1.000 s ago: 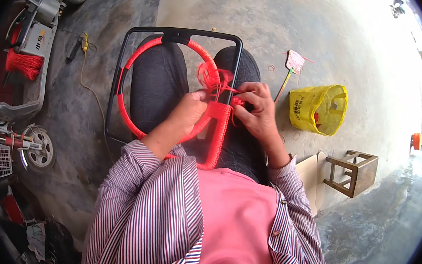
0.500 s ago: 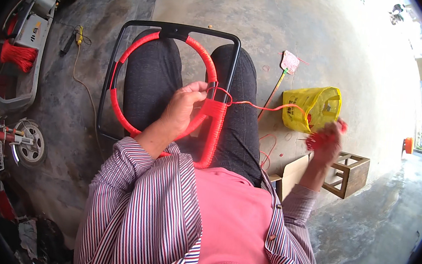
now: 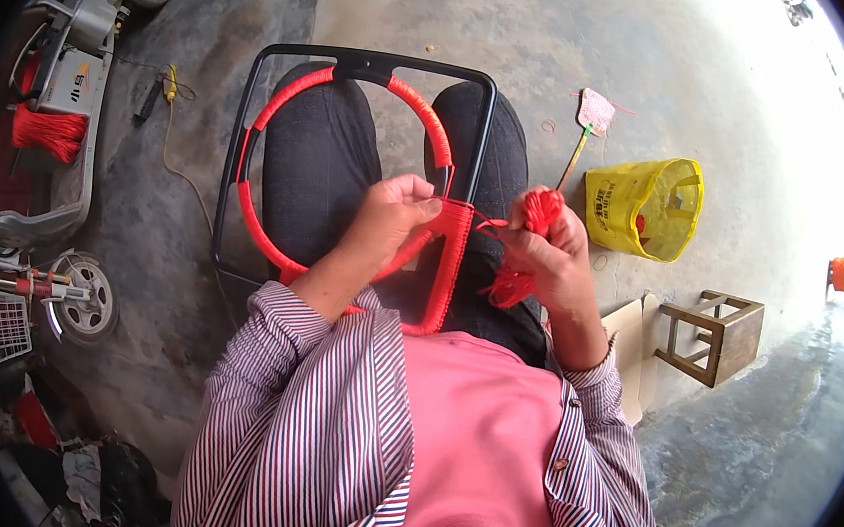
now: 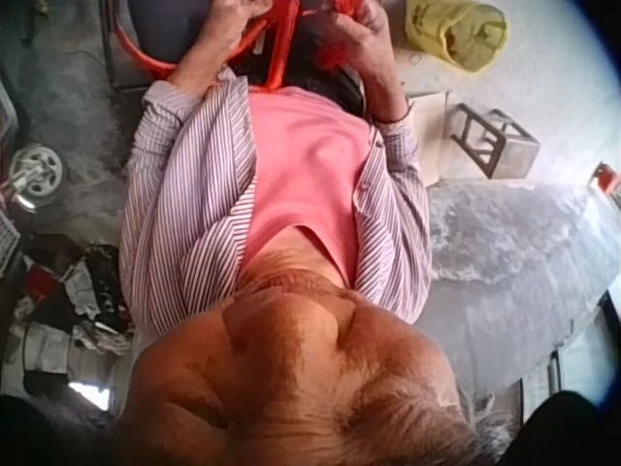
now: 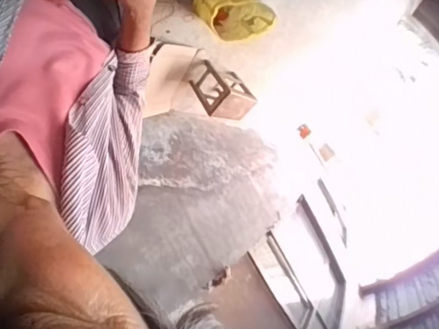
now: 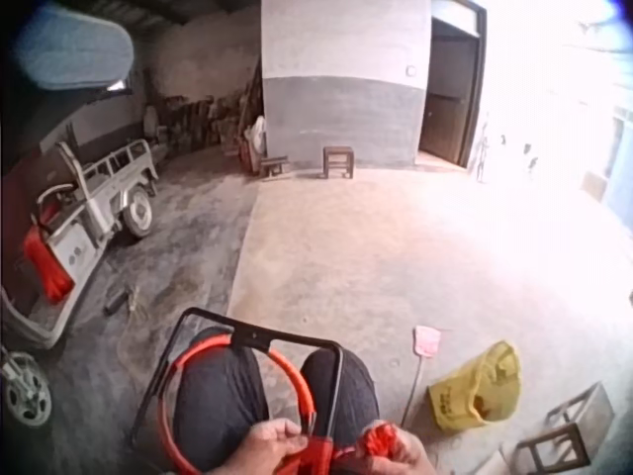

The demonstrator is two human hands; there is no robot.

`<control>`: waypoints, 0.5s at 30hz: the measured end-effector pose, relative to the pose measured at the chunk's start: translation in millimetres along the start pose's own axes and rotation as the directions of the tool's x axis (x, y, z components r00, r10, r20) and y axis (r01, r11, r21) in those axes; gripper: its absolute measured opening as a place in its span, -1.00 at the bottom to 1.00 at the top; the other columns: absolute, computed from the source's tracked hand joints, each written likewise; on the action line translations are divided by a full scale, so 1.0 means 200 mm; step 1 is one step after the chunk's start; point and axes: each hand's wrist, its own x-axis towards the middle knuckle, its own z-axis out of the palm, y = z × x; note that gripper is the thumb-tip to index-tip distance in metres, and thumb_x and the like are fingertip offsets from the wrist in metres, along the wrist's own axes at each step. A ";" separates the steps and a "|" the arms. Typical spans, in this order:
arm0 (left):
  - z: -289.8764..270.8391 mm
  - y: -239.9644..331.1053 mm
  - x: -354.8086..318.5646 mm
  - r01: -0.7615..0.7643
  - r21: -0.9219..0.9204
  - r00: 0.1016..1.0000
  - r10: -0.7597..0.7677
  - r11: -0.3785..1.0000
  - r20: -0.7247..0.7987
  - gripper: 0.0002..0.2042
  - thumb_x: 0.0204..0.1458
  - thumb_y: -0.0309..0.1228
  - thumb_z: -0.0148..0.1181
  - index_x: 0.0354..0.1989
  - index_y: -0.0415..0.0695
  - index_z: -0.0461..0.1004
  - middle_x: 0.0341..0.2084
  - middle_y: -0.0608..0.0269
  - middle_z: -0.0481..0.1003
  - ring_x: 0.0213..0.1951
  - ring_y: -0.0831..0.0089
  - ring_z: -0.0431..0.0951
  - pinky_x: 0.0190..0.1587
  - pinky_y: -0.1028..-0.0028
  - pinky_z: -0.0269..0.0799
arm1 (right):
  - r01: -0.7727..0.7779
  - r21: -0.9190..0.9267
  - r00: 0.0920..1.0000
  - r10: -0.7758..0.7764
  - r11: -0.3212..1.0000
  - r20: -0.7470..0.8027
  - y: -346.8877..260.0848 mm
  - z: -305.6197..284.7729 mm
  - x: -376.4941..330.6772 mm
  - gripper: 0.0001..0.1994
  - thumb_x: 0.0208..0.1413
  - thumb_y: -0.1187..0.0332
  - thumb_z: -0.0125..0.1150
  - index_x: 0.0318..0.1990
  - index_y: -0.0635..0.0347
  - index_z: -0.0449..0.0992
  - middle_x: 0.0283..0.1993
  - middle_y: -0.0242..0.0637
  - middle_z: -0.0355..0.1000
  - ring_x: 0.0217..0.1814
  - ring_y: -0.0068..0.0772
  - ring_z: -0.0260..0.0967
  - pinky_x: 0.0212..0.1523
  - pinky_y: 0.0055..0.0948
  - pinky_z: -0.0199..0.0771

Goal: The recorder is wrapping red cord around the seat frame of a furniture item, likely a chair or stool.

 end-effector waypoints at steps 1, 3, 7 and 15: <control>0.00 -0.01 0.00 -0.001 -0.003 1.000 0.001 1.000 0.000 -0.78 0.07 -0.51 0.13 -0.14 -0.28 0.34 -0.42 0.12 0.54 -0.60 0.49 0.51 -0.68 0.55 0.36 | -0.001 -0.003 1.000 0.001 1.000 0.001 -0.01 0.04 0.00 -0.90 0.08 0.50 0.07 -0.27 0.17 0.31 -0.41 -0.50 0.25 -0.47 -0.73 0.14 -0.50 -0.68 0.14; 0.00 -0.03 0.01 -0.214 0.737 0.956 0.294 0.641 0.021 -0.51 -0.01 -0.23 0.27 -0.04 -0.36 0.34 -0.28 -0.13 0.51 -0.24 0.16 0.57 -0.15 0.33 0.47 | 0.003 0.095 0.998 -0.008 0.995 0.055 -0.07 0.11 0.00 -0.83 0.05 0.48 0.06 -0.19 0.18 0.29 -0.38 -0.45 0.25 -0.43 -0.70 0.14 -0.46 -0.67 0.16; 0.06 0.00 -0.03 -0.276 0.792 0.904 0.428 0.544 0.021 -0.32 -0.07 -0.08 0.29 0.08 -0.33 0.21 -0.26 -0.21 0.49 -0.23 -0.06 0.54 -0.22 0.24 0.44 | 0.331 -0.233 0.770 -0.119 0.914 0.627 -0.18 0.12 0.02 -0.77 -0.04 0.45 0.09 -0.19 0.32 0.39 -0.28 -0.29 0.36 -0.19 -0.44 0.30 -0.19 -0.50 0.30; 0.04 0.05 -0.01 0.125 -0.136 0.981 -0.143 0.983 -0.131 -0.67 0.23 -0.16 -0.26 -0.11 -0.13 0.35 -0.49 0.14 0.52 -0.48 0.45 0.53 -0.48 0.47 0.46 | 0.067 -0.949 0.988 -0.150 0.309 0.021 0.02 -0.07 0.19 -0.79 -0.18 0.43 0.30 -0.31 0.24 0.56 -0.40 -0.18 0.37 -0.25 -0.14 0.39 -0.25 -0.33 0.41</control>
